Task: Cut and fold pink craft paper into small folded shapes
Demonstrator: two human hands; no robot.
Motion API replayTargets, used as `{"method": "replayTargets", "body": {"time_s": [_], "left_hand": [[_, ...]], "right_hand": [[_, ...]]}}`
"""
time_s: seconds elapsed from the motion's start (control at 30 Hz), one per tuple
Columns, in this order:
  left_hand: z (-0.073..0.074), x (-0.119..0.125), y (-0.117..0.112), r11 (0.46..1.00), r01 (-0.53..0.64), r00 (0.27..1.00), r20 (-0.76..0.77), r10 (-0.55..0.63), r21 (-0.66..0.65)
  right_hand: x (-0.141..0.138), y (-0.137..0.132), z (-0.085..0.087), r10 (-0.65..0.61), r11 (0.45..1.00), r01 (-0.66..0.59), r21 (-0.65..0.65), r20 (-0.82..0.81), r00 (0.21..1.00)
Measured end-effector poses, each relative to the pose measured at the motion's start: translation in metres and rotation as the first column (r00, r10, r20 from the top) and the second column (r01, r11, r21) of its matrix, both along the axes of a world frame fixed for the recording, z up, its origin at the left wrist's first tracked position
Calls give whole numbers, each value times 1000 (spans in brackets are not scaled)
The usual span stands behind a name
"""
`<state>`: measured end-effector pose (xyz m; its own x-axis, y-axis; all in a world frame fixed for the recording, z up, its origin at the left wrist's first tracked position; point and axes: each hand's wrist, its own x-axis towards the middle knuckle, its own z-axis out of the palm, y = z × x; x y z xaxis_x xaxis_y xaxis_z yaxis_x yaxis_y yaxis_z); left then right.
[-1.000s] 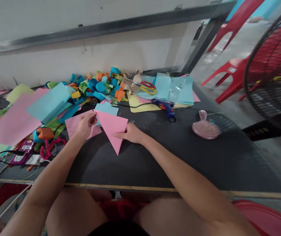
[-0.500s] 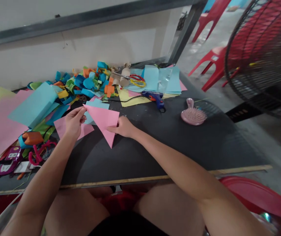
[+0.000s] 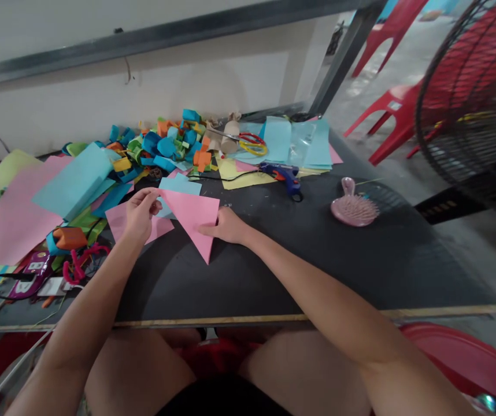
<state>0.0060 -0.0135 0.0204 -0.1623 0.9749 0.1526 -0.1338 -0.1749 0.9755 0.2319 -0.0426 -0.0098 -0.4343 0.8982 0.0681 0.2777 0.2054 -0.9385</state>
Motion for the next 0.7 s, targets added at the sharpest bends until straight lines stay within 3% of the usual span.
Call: {"method": "replayTargets", "body": {"time_s": [0.27,0.4,0.53,0.7], "left_hand": [[3,0,-2,1000,-1,998,60,1,-3],[1,1,-3,996,71,994,81,-67,-46],[-1,3,-7,965,231,968,-75,-241,-124],[-1,4,-17,828,468,764,-329,-555,-310]], "right_hand": [[-1,0,0,8,1000,-8,-22,21,1000],[-1,1,-1,13,999,-12,-38,13,1000],[-1,2,-4,-14,999,14,-32,-2,1000],[-2,3,-7,-9,999,7,-36,-72,997]]}}
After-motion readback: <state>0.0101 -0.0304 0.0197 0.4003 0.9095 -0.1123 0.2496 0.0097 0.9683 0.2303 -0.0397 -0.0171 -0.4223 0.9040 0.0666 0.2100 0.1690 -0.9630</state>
